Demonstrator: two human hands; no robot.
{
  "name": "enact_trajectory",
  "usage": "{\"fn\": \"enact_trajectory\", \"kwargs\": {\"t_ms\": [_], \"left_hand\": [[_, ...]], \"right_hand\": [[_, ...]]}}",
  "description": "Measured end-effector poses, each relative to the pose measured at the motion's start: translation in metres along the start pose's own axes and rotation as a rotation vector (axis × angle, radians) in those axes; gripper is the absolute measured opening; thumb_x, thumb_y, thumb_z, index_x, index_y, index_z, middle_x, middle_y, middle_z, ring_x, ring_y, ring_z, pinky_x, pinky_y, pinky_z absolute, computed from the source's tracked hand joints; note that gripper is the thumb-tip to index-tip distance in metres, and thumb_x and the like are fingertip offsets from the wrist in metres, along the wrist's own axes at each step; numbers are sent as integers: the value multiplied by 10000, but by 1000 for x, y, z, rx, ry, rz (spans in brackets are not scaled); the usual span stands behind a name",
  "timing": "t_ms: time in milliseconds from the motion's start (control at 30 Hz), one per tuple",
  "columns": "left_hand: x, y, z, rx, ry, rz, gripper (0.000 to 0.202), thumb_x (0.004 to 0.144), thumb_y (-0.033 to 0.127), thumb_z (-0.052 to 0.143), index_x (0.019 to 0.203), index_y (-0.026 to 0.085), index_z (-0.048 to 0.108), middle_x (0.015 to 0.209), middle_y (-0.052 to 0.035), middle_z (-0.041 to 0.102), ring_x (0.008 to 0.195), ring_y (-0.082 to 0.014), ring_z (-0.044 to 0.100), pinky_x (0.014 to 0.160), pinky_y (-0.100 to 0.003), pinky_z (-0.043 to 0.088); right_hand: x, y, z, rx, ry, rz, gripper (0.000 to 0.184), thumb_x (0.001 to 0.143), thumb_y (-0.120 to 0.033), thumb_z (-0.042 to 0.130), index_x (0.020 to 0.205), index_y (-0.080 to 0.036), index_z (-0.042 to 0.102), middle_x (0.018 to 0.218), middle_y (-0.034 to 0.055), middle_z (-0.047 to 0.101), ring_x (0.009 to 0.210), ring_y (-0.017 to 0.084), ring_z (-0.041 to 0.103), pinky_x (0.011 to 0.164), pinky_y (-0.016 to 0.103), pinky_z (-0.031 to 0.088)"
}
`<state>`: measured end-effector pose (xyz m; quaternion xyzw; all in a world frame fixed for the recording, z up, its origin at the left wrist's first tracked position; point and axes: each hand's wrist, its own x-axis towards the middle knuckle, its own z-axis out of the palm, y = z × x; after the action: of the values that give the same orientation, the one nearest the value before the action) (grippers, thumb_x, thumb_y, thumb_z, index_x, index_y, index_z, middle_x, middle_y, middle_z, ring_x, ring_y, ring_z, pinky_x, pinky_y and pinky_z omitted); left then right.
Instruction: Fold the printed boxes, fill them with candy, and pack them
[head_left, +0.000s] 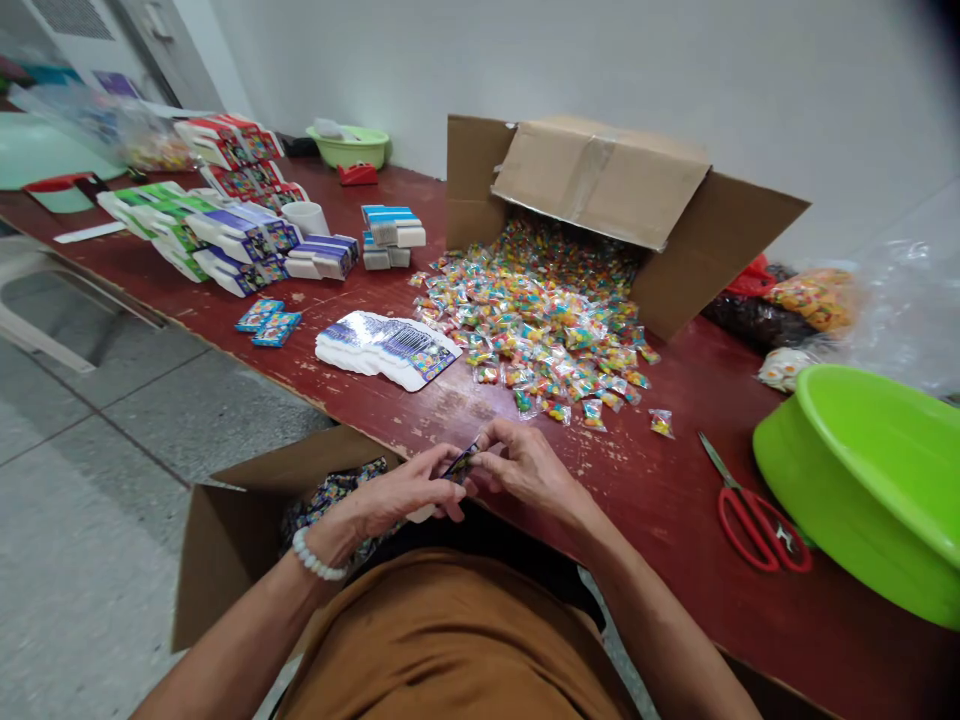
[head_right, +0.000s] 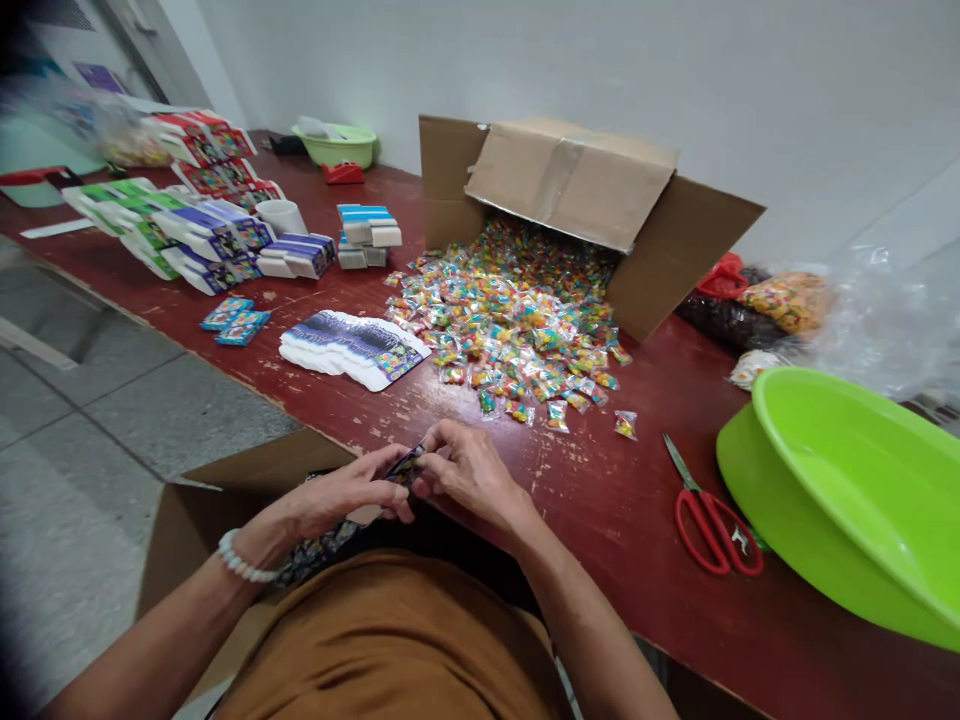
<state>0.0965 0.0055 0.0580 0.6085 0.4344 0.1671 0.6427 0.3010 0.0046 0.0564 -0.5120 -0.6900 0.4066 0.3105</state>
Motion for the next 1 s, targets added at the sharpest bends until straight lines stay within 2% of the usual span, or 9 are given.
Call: {"fn": "enact_trajectory", "kwargs": {"t_ms": [133, 300, 400, 467, 567, 633, 700, 833, 1000], "left_hand": [[-3, 0, -6, -333, -340, -61, 380, 677, 346, 799, 1000, 183, 682, 888, -57, 722, 668, -182, 693, 637, -284, 500], [1, -3, -7, -351, -359, -73, 291, 652, 344, 831, 868, 180, 727, 717, 3, 659, 561, -123, 608, 577, -245, 510], [-1, -6, -1, -369, -357, -88, 305, 646, 391, 836, 802, 157, 718, 652, -14, 659, 500, -126, 603, 482, -224, 458], [-4, -6, 6, -416, -292, -91, 342, 663, 429, 836, 794, 148, 694, 642, -30, 674, 451, -130, 609, 427, -213, 428], [-7, -6, 15, -503, -91, -55, 389, 684, 454, 845, 847, 143, 677, 712, -66, 721, 460, -159, 652, 421, -231, 480], [-8, -5, 21, -551, 19, -56, 411, 675, 443, 863, 878, 143, 669, 734, -73, 733, 496, -178, 676, 453, -254, 522], [-8, -5, 25, -590, 91, -63, 417, 674, 435, 873, 887, 147, 660, 723, -62, 731, 537, -179, 685, 505, -264, 544], [-6, -5, 25, -525, 235, 35, 385, 723, 447, 843, 890, 146, 669, 806, -49, 741, 733, -164, 695, 686, -248, 560], [-5, -5, 27, -487, 536, 204, 638, 619, 325, 900, 1111, 222, 508, 889, -11, 767, 777, -186, 727, 716, -295, 595]], "right_hand": [[-8, -20, -5, -66, -87, -151, 48, 870, -166, 593, 841, -201, 612, 736, -16, 640, 667, 124, 567, 614, 221, 407], [-12, -22, -8, 89, -309, -63, 44, 941, -258, 560, 931, -219, 543, 648, -67, 566, 507, 86, 508, 516, 201, 376], [-11, -14, -3, 313, -397, -40, 172, 926, -363, 591, 957, -225, 494, 707, -54, 575, 580, 103, 550, 532, 206, 410], [-11, -11, 4, 386, -301, -28, 232, 886, -381, 641, 957, -226, 483, 754, -39, 592, 626, 114, 568, 564, 219, 439], [-12, -13, 16, 230, 94, -23, 292, 799, -305, 723, 999, -220, 527, 870, -6, 636, 627, 105, 534, 583, 230, 430], [-12, -16, 24, 149, 238, -9, 274, 783, -305, 727, 1002, -210, 591, 899, 14, 646, 634, 111, 521, 586, 237, 421], [-11, -17, 30, 197, 208, 35, 202, 840, -392, 672, 869, -194, 641, 816, 17, 626, 608, 118, 511, 559, 242, 404], [-6, -12, 30, 177, 250, -8, 393, 903, -462, 585, 620, -191, 559, 655, 3, 536, 582, 121, 463, 543, 253, 347], [-3, -7, 28, 124, 211, 15, 332, 908, -445, 579, 706, -182, 607, 624, -16, 540, 603, 123, 484, 576, 249, 365]]}}
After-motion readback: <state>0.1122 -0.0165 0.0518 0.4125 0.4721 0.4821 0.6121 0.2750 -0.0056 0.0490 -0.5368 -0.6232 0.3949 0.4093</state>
